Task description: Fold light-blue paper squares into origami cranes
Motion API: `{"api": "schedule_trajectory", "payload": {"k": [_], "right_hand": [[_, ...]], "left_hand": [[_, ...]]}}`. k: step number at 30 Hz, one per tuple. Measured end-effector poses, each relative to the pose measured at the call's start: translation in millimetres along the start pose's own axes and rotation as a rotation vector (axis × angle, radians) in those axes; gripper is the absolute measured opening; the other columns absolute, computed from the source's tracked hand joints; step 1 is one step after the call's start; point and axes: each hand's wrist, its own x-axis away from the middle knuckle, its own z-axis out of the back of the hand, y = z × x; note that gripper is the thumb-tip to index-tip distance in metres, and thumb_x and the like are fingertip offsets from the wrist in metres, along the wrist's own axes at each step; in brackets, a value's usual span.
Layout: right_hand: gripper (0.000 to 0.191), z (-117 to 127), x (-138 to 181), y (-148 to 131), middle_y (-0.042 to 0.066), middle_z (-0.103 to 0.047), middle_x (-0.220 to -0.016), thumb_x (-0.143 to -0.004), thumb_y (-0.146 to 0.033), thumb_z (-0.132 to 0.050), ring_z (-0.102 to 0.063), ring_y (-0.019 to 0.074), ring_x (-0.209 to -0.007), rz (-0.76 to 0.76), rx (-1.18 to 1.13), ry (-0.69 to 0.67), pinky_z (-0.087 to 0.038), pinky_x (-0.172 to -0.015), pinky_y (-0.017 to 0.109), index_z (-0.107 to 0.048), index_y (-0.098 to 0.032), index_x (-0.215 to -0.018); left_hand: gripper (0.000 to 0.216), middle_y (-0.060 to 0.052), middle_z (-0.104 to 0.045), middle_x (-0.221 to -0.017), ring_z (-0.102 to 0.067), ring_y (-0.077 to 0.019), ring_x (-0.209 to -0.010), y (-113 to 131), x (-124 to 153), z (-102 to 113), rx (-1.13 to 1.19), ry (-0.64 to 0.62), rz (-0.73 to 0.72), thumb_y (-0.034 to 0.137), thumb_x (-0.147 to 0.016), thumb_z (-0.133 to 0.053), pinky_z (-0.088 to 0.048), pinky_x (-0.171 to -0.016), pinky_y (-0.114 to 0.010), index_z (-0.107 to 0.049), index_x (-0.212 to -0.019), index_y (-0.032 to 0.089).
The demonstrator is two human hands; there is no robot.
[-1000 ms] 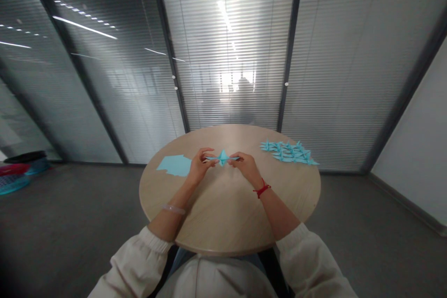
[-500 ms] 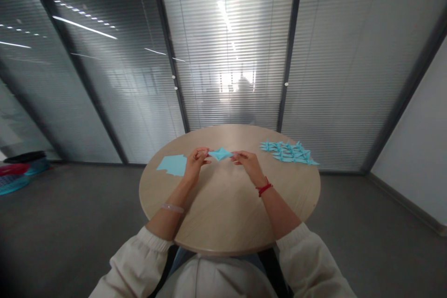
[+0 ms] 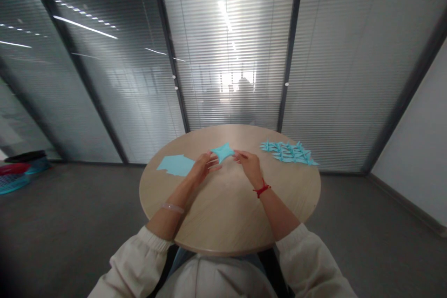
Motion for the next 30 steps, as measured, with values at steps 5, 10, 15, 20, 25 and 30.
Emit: {"api": "schedule_trajectory", "payload": {"k": [5, 10, 15, 20, 25, 30], "right_hand": [[0.038, -5.0, 4.0, -2.2, 0.007, -0.074, -0.083, -0.072, -0.046, -0.068, -0.068, 0.021, -0.076, 0.019, 0.005, -0.099, -0.054, -0.071, 0.033, -0.073, -0.018, -0.098], [0.044, -3.8, 6.0, -15.0, 0.01, -0.073, -0.096, -0.081, -0.05, -0.057, -0.068, 0.0214, -0.088, -0.025, -0.133, -0.112, -0.053, -0.079, 0.035, -0.067, -0.019, -0.111], [0.048, 0.6, 4.5, -15.8, 0.008, -0.071, -0.098, -0.08, -0.047, -0.06, -0.067, 0.0202, -0.091, -0.028, -0.162, -0.154, -0.054, -0.074, 0.032, -0.06, -0.023, -0.121], [0.045, 0.0, 2.5, -7.8, 0.003, -0.068, -0.089, -0.075, -0.04, -0.066, -0.064, 0.0164, -0.082, 0.018, -0.123, -0.221, -0.054, -0.068, 0.028, -0.064, -0.025, -0.117], [0.034, 1.4, 0.5, -3.7, 0.004, -0.069, -0.086, -0.075, -0.038, -0.067, -0.063, 0.0162, -0.078, 0.057, -0.09, -0.219, -0.053, -0.069, 0.029, -0.07, -0.022, -0.105], [0.037, 2.7, -0.3, -4.7, 0.005, -0.07, -0.085, -0.074, -0.037, -0.068, -0.064, 0.0165, -0.076, 0.063, -0.076, -0.184, -0.053, -0.072, 0.031, -0.069, -0.02, -0.107]], "left_hand": [[0.048, -0.01, -0.067, -0.099, -0.066, -0.0212, -0.091, 2.6, 5.0, -4.9, -0.048, -0.101, 0.018, 0.03, -0.064, -0.081, -0.052, -0.086, -0.041, -0.054, -0.101, 0.015], [0.045, -0.007, -0.068, -0.092, -0.066, -0.0164, -0.08, 3.4, 3.1, -1.2, -0.201, -0.081, -0.005, 0.035, -0.064, -0.078, -0.052, -0.072, -0.028, -0.059, -0.099, 0.015], [0.037, -0.005, -0.067, -0.076, -0.062, -0.0147, -0.068, 7.0, 5.2, -2.1, -0.406, -0.125, -0.049, 0.039, -0.065, -0.075, -0.046, -0.059, -0.022, -0.064, -0.088, 0.012], [0.031, -0.004, -0.064, -0.069, -0.059, -0.0145, -0.063, 10.9, 5.7, -3.1, -0.484, -0.146, -0.055, 0.037, -0.065, -0.073, -0.043, -0.056, -0.023, -0.066, -0.082, 0.012], [0.035, -0.005, -0.065, -0.071, -0.057, -0.0138, -0.064, 9.0, 4.6, -1.2, -0.487, -0.149, -0.102, 0.038, -0.068, -0.071, -0.042, -0.057, -0.023, -0.068, -0.091, 0.011], [0.043, -0.005, -0.065, -0.072, -0.056, -0.0131, -0.064, 7.0, 3.1, 1.1, -0.486, -0.156, -0.1, 0.038, -0.067, -0.071, -0.042, -0.058, -0.023, -0.068, -0.1, 0.01]]}}
